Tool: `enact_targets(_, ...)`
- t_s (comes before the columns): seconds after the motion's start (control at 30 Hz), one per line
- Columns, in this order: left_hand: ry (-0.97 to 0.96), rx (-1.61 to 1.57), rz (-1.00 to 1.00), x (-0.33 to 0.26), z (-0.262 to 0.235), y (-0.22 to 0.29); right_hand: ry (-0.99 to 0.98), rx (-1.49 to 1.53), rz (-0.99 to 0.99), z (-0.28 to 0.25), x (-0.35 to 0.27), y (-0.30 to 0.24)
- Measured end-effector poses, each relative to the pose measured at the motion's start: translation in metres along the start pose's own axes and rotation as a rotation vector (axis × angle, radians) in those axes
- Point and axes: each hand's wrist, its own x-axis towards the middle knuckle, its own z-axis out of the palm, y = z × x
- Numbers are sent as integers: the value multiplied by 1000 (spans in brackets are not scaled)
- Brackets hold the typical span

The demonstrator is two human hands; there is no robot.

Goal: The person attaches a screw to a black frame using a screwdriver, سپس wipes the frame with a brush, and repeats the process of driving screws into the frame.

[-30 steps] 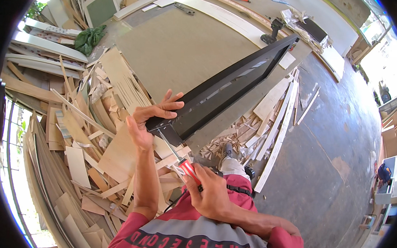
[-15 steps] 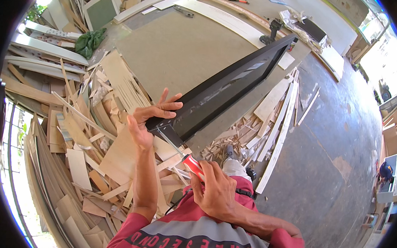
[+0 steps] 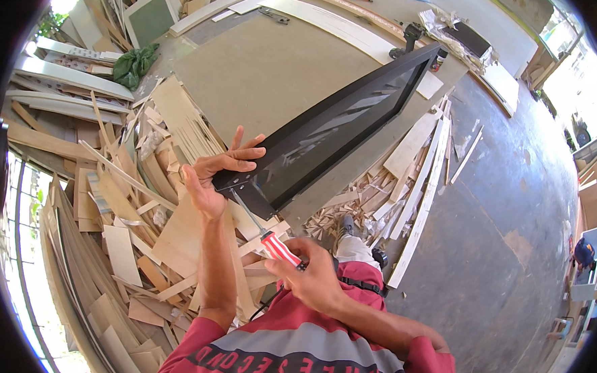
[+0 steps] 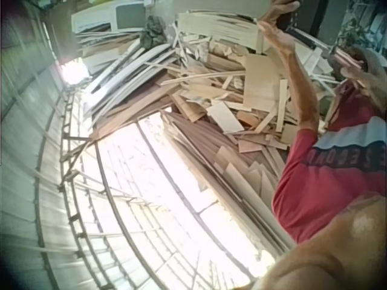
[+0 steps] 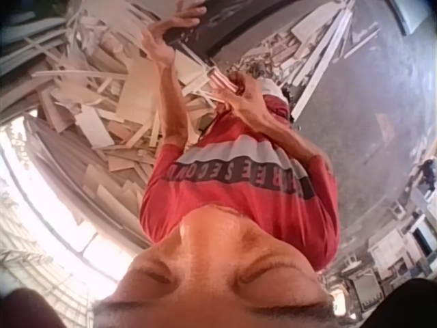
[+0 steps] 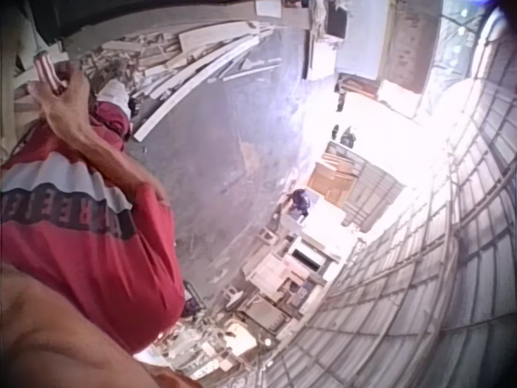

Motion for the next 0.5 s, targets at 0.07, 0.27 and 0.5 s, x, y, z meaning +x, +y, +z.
enact_targets(0.07, -9, 18, 2, 0, 0, 0, 325, -532, -538, 6, 0, 10)
enact_targets(0.27, 17, -12, -32, -2, 4, 2, 250, -620, -619, 9, -2, 18)
enact_targets(0.5, 1, -1, -13, -1, 1, 1, -274, 932, 384, -4, 6, 13)
